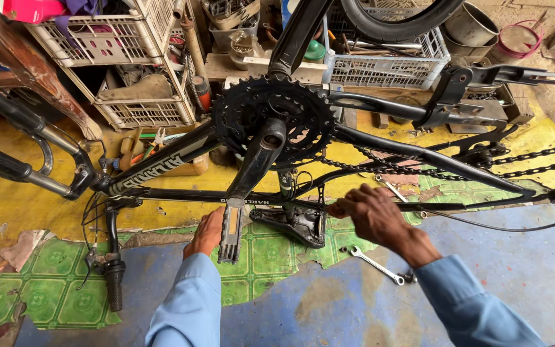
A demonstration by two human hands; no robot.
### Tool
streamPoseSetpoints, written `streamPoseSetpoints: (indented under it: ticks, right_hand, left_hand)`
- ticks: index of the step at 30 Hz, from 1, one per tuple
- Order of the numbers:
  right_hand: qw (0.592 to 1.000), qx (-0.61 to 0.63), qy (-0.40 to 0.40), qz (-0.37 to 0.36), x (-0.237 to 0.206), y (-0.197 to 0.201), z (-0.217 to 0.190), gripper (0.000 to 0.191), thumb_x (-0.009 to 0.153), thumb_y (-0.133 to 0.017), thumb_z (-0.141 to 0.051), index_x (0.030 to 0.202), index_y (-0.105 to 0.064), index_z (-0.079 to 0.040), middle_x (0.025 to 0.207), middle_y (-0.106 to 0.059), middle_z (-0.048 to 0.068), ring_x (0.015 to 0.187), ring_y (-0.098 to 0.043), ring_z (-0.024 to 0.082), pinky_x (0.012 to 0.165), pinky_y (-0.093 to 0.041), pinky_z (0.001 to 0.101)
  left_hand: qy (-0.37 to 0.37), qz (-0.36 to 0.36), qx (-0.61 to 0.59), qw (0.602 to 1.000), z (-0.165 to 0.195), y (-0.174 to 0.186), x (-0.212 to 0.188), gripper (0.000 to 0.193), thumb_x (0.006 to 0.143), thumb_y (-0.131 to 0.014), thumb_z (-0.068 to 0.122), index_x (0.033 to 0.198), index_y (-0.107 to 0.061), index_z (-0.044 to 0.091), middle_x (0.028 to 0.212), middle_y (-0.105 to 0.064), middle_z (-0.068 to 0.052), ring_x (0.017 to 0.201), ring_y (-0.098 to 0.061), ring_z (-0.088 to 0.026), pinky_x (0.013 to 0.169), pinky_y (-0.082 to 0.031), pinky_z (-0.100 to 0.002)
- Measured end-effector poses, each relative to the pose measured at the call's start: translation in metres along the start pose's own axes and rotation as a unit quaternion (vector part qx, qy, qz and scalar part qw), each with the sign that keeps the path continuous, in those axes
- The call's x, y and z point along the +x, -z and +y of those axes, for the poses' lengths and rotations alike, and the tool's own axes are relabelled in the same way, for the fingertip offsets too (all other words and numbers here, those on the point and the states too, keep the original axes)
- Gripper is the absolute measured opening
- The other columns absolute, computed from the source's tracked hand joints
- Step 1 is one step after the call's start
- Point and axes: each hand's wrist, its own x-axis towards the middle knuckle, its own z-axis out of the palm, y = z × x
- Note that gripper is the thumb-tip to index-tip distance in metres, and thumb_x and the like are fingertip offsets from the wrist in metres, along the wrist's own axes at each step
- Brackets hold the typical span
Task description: The person works on a bicycle drivetrain in a cluttered workshop. They rotate the crankset, adjust the chain and derailleur, and use a rag to wipe the chainrings and crank arms. The person also uses a small tool to adjust the chainring bolts.
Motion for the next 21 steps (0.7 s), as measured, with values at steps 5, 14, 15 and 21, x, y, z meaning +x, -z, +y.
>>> streamPoseSetpoints:
  ticks: [5, 14, 15, 21]
  right_hand:
    - [0.999, -0.033, -0.015, -0.013, 0.006, -0.003, -0.021, 0.03, 0.09, -0.05, -0.006, 0.107, -0.072, -0.015, 0.088, -0.069, 0.006, 0.082, -0.057, 0.023, 0.071, -0.045, 0.0385]
    - [0.989, -0.007, -0.083, -0.121, 0.013, 0.02, -0.009, 0.049, 0.089, -0.05, 0.001, 0.117, -0.077, -0.029, 0.098, -0.074, 0.001, 0.086, -0.062, 0.022, 0.077, -0.05, 0.0358]
    - [0.981, -0.031, -0.106, -0.158, 0.015, 0.026, -0.005, 0.053, 0.083, -0.052, 0.002, 0.115, -0.077, -0.032, 0.097, -0.076, -0.001, 0.088, -0.063, 0.021, 0.082, -0.052, 0.0361]
    - [0.966, 0.028, -0.213, -0.145, 0.022, 0.051, -0.001, 0.025, 0.096, -0.063, -0.027, 0.099, -0.083, -0.04, 0.106, -0.079, -0.007, 0.101, -0.07, 0.018, 0.083, -0.058, 0.0377]
  left_hand:
    - [0.062, 0.049, -0.122, 0.989, 0.015, 0.019, -0.003, 0.041, 0.094, -0.07, 0.022, 0.133, -0.06, 0.013, 0.117, -0.074, -0.013, 0.105, -0.072, -0.034, 0.092, -0.055, -0.045]
    - [-0.028, 0.12, -0.045, 0.991, 0.003, 0.005, 0.008, 0.067, 0.087, -0.055, -0.011, 0.147, -0.057, 0.017, 0.16, -0.044, -0.003, 0.14, -0.049, -0.028, 0.114, -0.043, -0.036]
    - [-0.02, 0.109, -0.044, 0.993, 0.003, 0.007, 0.009, 0.066, 0.086, -0.055, -0.01, 0.146, -0.056, 0.017, 0.159, -0.045, -0.003, 0.139, -0.049, -0.028, 0.113, -0.043, -0.036]
    - [0.012, 0.101, -0.033, 0.994, 0.006, 0.012, 0.013, 0.061, 0.083, -0.06, -0.008, 0.14, -0.059, 0.014, 0.155, -0.049, -0.001, 0.136, -0.053, -0.027, 0.111, -0.044, -0.034]
